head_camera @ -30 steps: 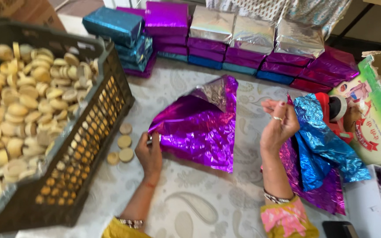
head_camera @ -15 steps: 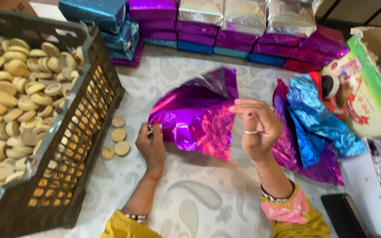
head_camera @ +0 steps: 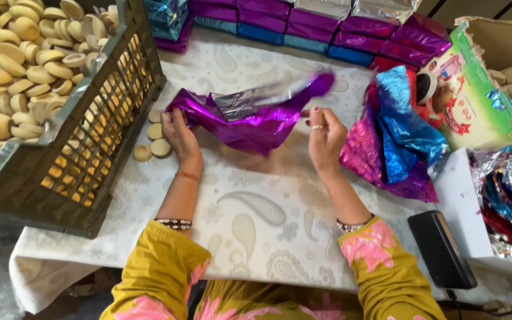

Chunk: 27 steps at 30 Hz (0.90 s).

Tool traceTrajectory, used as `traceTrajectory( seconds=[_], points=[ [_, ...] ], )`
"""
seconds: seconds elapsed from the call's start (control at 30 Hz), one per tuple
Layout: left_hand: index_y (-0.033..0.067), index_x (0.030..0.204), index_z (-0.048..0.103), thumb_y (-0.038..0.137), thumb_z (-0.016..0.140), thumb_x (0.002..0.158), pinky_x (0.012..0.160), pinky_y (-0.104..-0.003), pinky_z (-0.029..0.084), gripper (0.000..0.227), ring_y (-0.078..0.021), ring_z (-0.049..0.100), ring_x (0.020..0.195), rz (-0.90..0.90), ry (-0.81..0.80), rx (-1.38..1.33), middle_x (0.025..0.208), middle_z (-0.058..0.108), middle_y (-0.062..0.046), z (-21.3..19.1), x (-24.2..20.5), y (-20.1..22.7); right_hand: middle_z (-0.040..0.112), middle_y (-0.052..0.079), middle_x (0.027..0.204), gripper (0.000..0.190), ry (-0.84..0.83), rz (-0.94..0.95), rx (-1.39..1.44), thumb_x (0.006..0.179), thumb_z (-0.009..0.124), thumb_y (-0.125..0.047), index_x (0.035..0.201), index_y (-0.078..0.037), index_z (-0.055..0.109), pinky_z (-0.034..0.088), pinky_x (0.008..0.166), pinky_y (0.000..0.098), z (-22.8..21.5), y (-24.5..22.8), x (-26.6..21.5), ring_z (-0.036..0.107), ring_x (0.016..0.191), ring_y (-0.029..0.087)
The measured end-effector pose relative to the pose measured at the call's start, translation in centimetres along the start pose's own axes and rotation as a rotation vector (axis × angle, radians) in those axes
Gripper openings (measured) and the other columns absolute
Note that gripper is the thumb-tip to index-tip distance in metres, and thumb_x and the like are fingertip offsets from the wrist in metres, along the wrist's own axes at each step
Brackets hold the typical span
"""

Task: The person assembles small wooden toy components by hand, placing them into a small rectangular box. They then close the box and wrap it in a sheet of shiny purple foil, folding the edges to enclose the package.

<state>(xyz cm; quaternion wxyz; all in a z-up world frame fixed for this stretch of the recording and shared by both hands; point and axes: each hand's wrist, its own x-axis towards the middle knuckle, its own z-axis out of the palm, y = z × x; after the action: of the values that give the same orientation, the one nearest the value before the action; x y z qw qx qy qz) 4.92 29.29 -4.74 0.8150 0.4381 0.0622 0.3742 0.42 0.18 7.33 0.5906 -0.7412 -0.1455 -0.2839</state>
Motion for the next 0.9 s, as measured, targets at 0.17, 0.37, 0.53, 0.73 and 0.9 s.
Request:
traceTrajectory(
  seconds=[0.17, 0.37, 0.53, 0.73, 0.9],
  points=[
    [0.0009, 0.122, 0.058, 0.024, 0.050, 0.105, 0.094, -0.036, 0.055, 0.030, -0.0219, 0.064, 0.108, -0.125, 0.065, -0.117, 0.120, 0.064, -0.012, -0.7, 1.6, -0.4, 0.074, 0.008, 0.101, 0.023, 0.087, 0.203, -0.192, 0.101, 0.064, -0.023, 0.111, -0.005, 0.074, 0.057, 0.074, 0.0317, -0.9, 5.3, 0.1, 0.068, 0.085, 0.015],
    [0.0033, 0.136, 0.053, 0.027, 0.045, 0.103, 0.100, -0.042, 0.057, 0.042, -0.0280, 0.066, 0.119, -0.291, 0.072, -0.228, 0.133, 0.061, -0.015, -0.4, 1.4, -0.5, 0.067, 0.013, 0.126, 0.035, -0.073, -0.214, -0.629, 0.094, 0.071, -0.018, 0.126, -0.007, 0.066, 0.046, 0.100, 0.0429, 0.0, 7.6, -0.2, 0.063, 0.117, 0.032],
    [0.0058, 0.137, 0.052, 0.035, 0.046, 0.100, 0.098, -0.040, 0.060, 0.048, -0.0263, 0.068, 0.115, -0.345, 0.117, -0.341, 0.128, 0.063, -0.012, -0.1, 1.7, 1.1, 0.069, 0.009, 0.128, 0.025, 0.008, -0.054, -0.568, 0.100, 0.068, -0.018, 0.124, -0.010, 0.068, 0.044, 0.107, 0.0423, -0.2, 8.5, 2.1, 0.063, 0.122, 0.029],
    [0.0036, 0.127, 0.059, 0.017, 0.075, 0.092, 0.094, -0.033, 0.056, 0.041, -0.0199, 0.065, 0.106, -0.235, -0.063, -0.217, 0.117, 0.066, -0.009, 1.0, 0.5, 2.3, 0.067, 0.013, 0.124, 0.026, -0.056, -0.171, -0.623, 0.092, 0.073, -0.015, 0.116, -0.008, 0.071, 0.046, 0.101, 0.0429, 0.6, 8.3, 2.5, 0.062, 0.118, 0.033],
    [0.0042, 0.118, 0.064, 0.000, 0.076, 0.085, 0.091, -0.030, 0.056, 0.035, -0.0173, 0.066, 0.101, -0.443, -0.254, -0.174, 0.114, 0.067, -0.008, 1.4, -0.8, 2.8, 0.069, 0.010, 0.121, 0.019, -0.116, -0.130, -0.561, 0.094, 0.070, -0.013, 0.113, -0.009, 0.071, 0.049, 0.099, 0.0394, 1.8, 8.2, 3.1, 0.065, 0.115, 0.030]
  ],
)
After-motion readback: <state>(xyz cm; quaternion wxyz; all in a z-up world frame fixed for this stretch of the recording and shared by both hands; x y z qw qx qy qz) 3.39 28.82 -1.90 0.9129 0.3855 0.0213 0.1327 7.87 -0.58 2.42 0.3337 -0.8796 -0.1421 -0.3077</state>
